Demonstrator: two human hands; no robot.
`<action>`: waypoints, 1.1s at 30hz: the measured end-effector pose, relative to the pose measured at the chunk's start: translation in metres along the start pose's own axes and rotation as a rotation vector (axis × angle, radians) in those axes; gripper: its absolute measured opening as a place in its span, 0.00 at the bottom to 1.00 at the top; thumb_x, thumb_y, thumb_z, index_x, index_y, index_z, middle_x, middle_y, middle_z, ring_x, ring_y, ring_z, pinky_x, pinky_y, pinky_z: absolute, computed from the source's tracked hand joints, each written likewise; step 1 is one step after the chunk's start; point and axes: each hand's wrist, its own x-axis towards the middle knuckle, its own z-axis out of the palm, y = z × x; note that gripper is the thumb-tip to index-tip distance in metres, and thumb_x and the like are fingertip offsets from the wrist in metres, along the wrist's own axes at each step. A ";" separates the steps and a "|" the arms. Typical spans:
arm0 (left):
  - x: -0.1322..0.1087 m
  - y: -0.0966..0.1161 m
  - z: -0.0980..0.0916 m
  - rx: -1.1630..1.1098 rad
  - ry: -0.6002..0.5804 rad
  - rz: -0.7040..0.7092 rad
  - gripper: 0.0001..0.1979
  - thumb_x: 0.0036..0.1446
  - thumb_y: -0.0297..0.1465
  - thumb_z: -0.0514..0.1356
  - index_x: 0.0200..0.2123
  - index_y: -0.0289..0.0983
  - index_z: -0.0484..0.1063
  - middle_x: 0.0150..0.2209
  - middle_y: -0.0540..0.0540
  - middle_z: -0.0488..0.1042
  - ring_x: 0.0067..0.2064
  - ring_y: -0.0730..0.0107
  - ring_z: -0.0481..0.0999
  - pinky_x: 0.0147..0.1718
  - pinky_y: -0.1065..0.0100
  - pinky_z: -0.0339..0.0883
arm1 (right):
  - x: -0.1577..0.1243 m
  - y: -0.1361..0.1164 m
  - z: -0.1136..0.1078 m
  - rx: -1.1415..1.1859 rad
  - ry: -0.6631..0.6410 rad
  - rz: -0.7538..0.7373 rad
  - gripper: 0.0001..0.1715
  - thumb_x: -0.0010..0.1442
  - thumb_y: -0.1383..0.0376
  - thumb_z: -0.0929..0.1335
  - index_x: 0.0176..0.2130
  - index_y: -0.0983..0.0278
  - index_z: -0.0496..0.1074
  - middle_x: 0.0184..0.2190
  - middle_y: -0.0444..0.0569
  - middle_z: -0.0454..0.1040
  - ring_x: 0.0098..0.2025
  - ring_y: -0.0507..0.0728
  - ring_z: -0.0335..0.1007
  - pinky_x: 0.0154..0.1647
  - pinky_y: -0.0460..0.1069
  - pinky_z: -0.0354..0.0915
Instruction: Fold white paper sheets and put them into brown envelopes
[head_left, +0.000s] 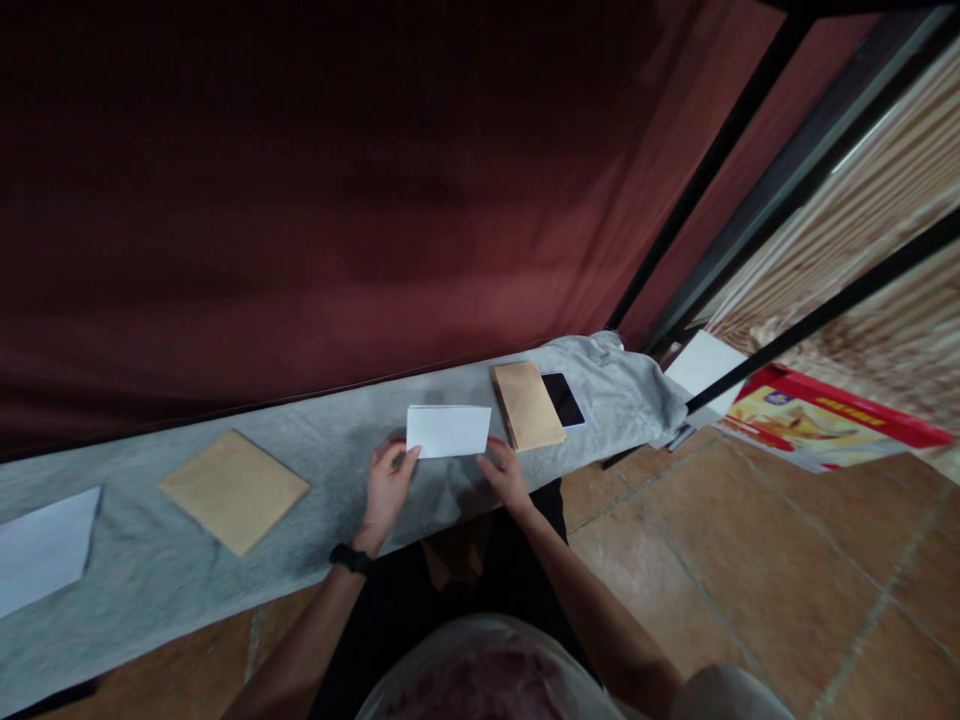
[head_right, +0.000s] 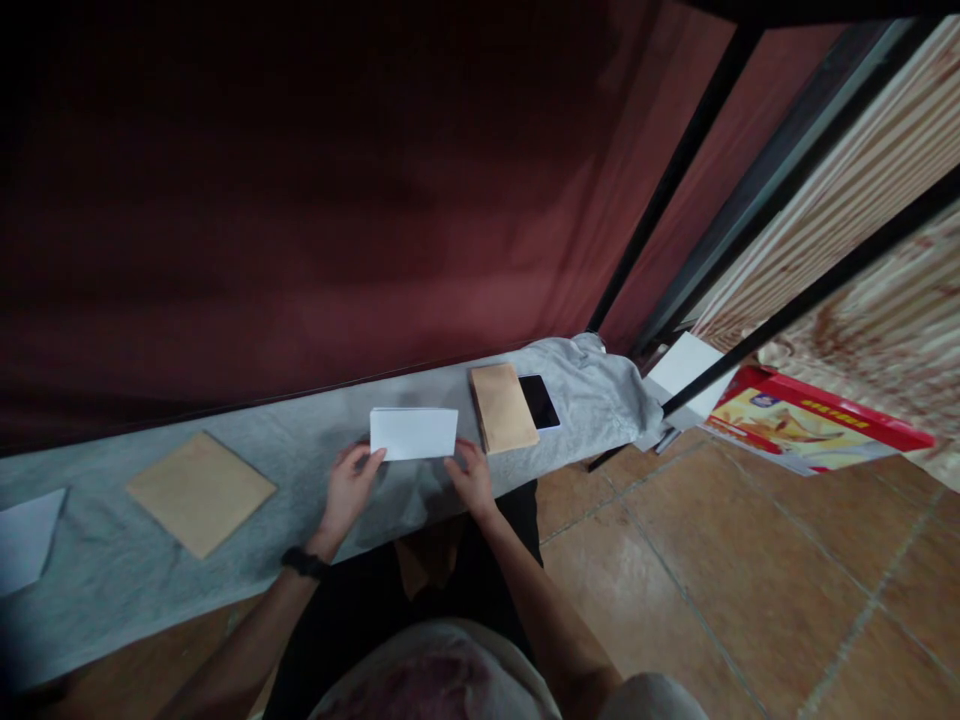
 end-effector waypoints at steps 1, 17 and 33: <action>0.002 0.008 -0.002 -0.059 -0.002 -0.030 0.17 0.59 0.49 0.58 0.31 0.41 0.73 0.35 0.47 0.77 0.40 0.62 0.75 0.43 0.63 0.68 | 0.003 -0.005 -0.002 0.045 -0.024 -0.001 0.13 0.63 0.61 0.68 0.47 0.60 0.76 0.51 0.52 0.76 0.54 0.61 0.72 0.58 0.55 0.67; 0.001 0.002 0.006 -0.442 -0.118 -0.483 0.26 0.38 0.49 0.68 0.36 0.37 0.73 0.30 0.48 0.78 0.29 0.66 0.75 0.29 0.68 0.66 | 0.016 -0.025 0.003 0.127 -0.015 0.170 0.12 0.64 0.64 0.64 0.45 0.62 0.74 0.35 0.47 0.78 0.37 0.56 0.75 0.41 0.49 0.71; 0.003 -0.031 0.025 -0.260 -0.108 -0.538 0.12 0.42 0.37 0.63 0.31 0.38 0.71 0.25 0.51 0.76 0.28 0.65 0.76 0.28 0.67 0.69 | -0.016 0.014 -0.021 -0.308 -0.353 -0.341 0.36 0.62 0.75 0.63 0.67 0.60 0.63 0.67 0.54 0.64 0.69 0.61 0.58 0.69 0.63 0.55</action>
